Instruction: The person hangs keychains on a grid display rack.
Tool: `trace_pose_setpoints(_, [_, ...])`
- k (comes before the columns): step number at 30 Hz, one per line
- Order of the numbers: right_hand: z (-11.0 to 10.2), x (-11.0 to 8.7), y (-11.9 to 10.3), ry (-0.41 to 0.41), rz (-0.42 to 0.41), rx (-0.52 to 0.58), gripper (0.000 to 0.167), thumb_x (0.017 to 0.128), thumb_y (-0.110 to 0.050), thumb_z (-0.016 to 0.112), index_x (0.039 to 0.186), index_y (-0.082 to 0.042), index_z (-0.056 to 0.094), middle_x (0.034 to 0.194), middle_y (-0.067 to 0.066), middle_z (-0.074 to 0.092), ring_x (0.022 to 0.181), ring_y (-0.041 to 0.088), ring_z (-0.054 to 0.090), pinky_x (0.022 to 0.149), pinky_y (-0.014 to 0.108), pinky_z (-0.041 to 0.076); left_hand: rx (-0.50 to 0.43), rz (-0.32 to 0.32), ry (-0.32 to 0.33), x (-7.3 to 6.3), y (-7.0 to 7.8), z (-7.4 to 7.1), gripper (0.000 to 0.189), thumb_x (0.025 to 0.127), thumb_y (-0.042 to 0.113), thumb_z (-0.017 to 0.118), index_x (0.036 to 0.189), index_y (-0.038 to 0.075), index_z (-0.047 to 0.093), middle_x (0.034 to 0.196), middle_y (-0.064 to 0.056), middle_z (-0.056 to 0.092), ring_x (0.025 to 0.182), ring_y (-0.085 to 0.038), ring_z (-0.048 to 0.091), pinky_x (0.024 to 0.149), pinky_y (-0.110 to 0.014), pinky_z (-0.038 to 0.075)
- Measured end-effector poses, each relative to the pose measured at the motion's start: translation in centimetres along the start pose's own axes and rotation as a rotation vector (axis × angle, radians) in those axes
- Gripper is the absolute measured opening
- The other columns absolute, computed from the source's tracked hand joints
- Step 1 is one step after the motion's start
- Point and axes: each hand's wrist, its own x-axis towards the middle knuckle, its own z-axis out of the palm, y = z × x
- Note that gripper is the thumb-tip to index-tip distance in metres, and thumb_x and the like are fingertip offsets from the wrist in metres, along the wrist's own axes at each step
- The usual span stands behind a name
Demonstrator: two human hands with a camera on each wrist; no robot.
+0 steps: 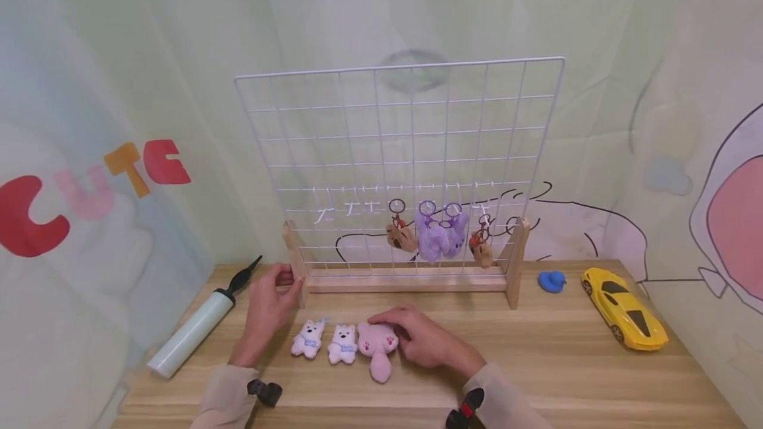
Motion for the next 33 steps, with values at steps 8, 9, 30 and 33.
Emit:
trace_pose_setpoints(8, [-0.4,-0.3,-0.4,-0.022,-0.049,-0.038,0.056,0.092,0.001,0.071,0.144,-0.021,0.069,0.132,-0.003,0.069,0.124,0.016,0.058,0.110,0.039,0.052,-0.001,0.000,-0.003,0.1,0.0,0.0,0.024,0.101,0.013,0.077,0.119,-0.001,0.069,0.118,-0.023,0.079,0.109,-0.036,0.078,0.090,-0.048,0.068])
trace_pose_setpoints(9, [-0.4,-0.4,-0.3,-0.024,-0.046,-0.035,0.055,0.092,0.000,0.073,0.143,-0.021,0.070,0.130,-0.003,0.068,0.123,0.015,0.057,0.109,0.038,0.051,-0.003,0.000,-0.004,0.1,0.0,0.0,0.024,0.101,0.013,0.077,0.119,-0.001,0.069,0.118,-0.023,0.079,0.109,-0.036,0.078,0.090,-0.048,0.068])
trace_pose_setpoints(30, [-2.4,-0.5,1.4,-0.032,0.004,0.320,0.013,0.104,-0.002,0.065,0.114,-0.007,0.071,0.111,0.008,0.074,0.100,0.002,0.066,0.090,0.024,0.061,-0.013,-0.001,-0.011,0.1,0.2,-0.1,0.025,0.102,0.013,0.077,0.121,-0.001,0.069,0.119,-0.022,0.078,0.109,-0.037,0.078,0.090,-0.048,0.069])
trace_pose_setpoints(33, [-2.6,-0.4,1.5,-0.025,0.044,0.385,0.014,0.104,0.000,0.061,0.116,-0.003,0.067,0.109,0.013,0.073,0.090,0.008,0.067,0.078,0.025,0.063,-0.020,0.014,0.001,0.1,0.0,-0.1,0.024,0.101,0.012,0.077,0.119,-0.001,0.070,0.116,-0.022,0.079,0.108,-0.037,0.079,0.088,-0.048,0.069])
